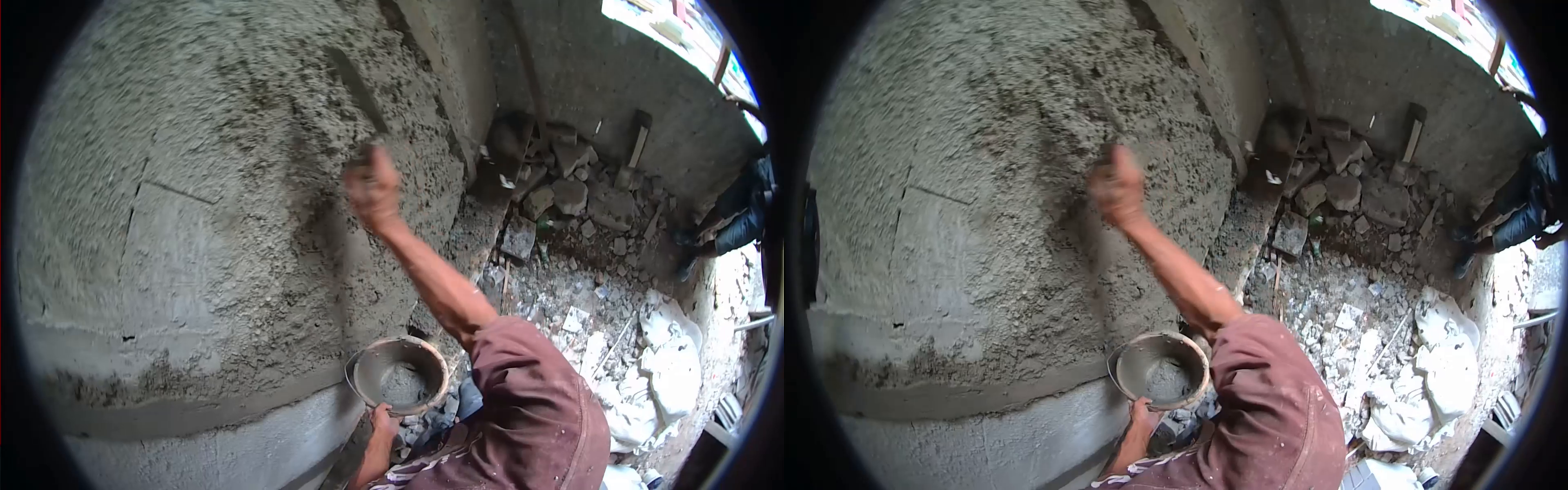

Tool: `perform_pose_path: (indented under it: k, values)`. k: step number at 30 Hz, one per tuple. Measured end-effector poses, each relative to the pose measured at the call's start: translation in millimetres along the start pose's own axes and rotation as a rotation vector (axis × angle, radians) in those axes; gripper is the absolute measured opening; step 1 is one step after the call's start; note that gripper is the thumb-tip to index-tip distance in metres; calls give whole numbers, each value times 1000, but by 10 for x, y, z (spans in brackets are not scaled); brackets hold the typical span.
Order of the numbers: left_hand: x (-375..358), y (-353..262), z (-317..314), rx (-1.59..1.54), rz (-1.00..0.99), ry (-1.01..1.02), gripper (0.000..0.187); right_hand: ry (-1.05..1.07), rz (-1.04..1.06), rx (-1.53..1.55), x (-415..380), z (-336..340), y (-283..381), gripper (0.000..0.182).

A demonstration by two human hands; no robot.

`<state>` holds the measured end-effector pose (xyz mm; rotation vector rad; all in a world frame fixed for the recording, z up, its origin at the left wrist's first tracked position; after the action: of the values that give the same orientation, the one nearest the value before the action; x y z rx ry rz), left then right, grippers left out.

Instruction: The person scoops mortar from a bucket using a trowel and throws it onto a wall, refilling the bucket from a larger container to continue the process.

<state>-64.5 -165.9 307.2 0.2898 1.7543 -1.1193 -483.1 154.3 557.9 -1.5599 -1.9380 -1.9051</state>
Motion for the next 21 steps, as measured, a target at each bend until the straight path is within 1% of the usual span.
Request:
perform_pose_path:
  k: [1,2,3,4,5,6,7,8,9,10,12,13,14,16,17,18,20,21]
  values:
    - [74,63,87,72,4,-154,54,4,-59,89,43,-36,307,12]
    - [128,125,192,89,6,-169,54,2,-110,179,101,-12,553,13]
    - [232,177,258,121,32,-161,51,38,-313,268,125,78,577,15]
    - [297,201,281,149,56,-153,48,32,-441,258,124,209,394,16]
    - [200,185,207,211,64,-194,47,31,-569,250,84,374,106,20]
    - [52,145,45,209,58,-190,47,4,-638,160,113,556,-269,22]
    - [-129,122,-73,173,50,-183,47,-21,-714,68,175,763,-651,24]
    - [-216,125,-111,137,46,-179,47,-3,-839,58,270,977,-935,26]
    - [-97,218,57,272,31,-154,49,-33,-1043,261,285,1125,-1514,27]
    - [-51,277,115,267,33,-154,49,-63,-1241,468,304,1189,-2021,27]
    - [0,366,165,89,86,-46,53,-22,-1327,419,472,1209,-2233,26]
    - [38,393,172,84,87,-47,53,30,-1328,447,551,1162,-2259,28]
    - [52,422,165,140,84,-85,54,36,-1330,441,619,1103,-2173,28]
    - [76,499,266,192,92,-127,54,36,-1225,455,758,953,-1908,28]
    - [221,553,401,414,-1,-61,53,93,-1168,434,811,923,-1685,32]
    - [212,578,391,443,-11,-70,52,99,-1169,427,869,929,-1527,32]
    - [196,627,371,501,-31,-88,50,257,-1052,720,978,955,-1157,35]
    - [329,670,561,688,-150,1,51,237,-979,727,1052,1077,-827,37]
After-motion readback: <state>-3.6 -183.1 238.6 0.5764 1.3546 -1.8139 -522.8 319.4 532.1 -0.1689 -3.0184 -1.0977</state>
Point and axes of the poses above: each hand's wrist, its own x-axis towards the middle knuckle, its own z-axis out of the back of the hand, y = z × x, the point moved 2 cm from there along x, towards the middle knuckle, and after that the axes turned 2 degrees about x, right-handed, at the moved point
